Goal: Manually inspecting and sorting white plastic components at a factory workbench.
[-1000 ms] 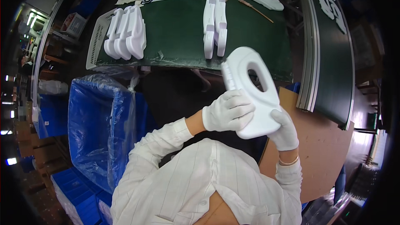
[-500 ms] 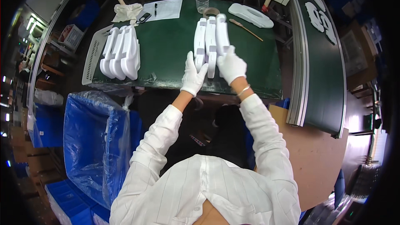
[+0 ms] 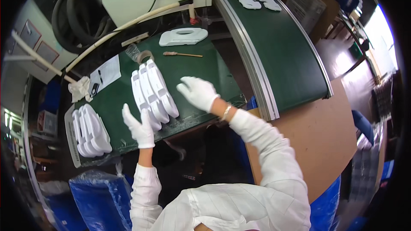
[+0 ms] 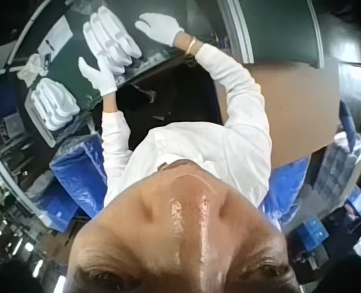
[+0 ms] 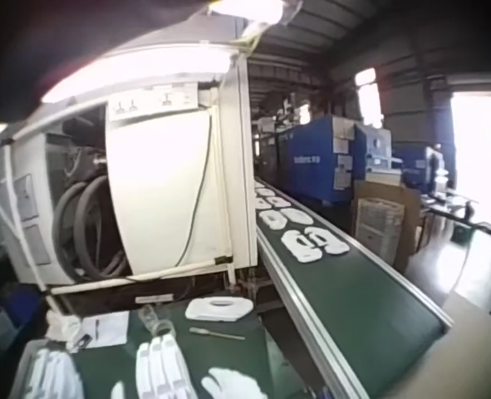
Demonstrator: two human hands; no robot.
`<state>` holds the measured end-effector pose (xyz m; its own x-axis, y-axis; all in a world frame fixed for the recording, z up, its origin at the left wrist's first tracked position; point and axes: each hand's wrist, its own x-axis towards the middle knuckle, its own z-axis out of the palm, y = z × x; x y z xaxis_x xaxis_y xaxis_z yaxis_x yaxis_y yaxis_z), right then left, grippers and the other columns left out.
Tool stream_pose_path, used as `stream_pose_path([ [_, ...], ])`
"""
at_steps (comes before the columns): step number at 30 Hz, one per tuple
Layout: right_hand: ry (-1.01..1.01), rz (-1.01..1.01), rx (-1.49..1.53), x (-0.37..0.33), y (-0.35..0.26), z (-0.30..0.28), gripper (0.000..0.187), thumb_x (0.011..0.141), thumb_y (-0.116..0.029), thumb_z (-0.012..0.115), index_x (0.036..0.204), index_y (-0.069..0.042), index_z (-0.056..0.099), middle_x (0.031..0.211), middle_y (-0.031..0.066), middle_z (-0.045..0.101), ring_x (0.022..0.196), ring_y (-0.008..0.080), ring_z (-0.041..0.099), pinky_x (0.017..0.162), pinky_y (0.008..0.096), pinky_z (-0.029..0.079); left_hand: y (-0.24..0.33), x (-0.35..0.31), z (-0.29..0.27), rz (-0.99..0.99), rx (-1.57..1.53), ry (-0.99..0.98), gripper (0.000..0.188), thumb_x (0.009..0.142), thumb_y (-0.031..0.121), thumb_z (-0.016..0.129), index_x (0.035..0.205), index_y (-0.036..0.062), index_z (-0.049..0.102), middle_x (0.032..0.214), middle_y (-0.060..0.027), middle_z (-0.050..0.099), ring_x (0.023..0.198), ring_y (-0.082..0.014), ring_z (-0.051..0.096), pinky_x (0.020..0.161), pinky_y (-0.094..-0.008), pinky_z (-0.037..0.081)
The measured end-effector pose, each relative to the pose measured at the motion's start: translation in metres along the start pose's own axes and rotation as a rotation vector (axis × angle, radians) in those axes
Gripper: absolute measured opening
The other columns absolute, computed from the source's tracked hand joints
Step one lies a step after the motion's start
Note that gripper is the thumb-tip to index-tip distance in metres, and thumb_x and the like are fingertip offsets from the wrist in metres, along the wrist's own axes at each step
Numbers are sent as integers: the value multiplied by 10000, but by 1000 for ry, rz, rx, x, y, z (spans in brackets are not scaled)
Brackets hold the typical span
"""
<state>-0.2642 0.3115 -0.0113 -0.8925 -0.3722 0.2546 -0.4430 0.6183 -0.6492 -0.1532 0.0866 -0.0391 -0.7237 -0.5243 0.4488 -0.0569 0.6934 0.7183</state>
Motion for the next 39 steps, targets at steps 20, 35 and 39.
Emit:
stream_pose_path([
  [20,420,326,-407,248,310,-229,330,873,-273,613,1143,-84,628,1048,123,692,980,338,643,859,450,499,190,155,296,514,337,-1531,296,960,343,552,988,60,633,967,-171,687,966,-392,651,838,-496,512],
  [35,348,326,-577,424,393,-323,583,674,-339,688,1148,-17,578,1200,220,572,1176,400,512,1007,508,390,138,192,427,457,494,-1491,463,809,340,768,1067,35,534,1096,-200,600,1050,-402,596,885,-479,505],
  [39,535,304,-625,515,449,-374,549,714,-311,656,1172,-15,587,1245,210,581,1201,386,514,1027,475,398,148,193,429,452,579,-1528,462,808,336,762,1043,6,540,1107,-214,595,1052,-402,592,865,-474,515],
])
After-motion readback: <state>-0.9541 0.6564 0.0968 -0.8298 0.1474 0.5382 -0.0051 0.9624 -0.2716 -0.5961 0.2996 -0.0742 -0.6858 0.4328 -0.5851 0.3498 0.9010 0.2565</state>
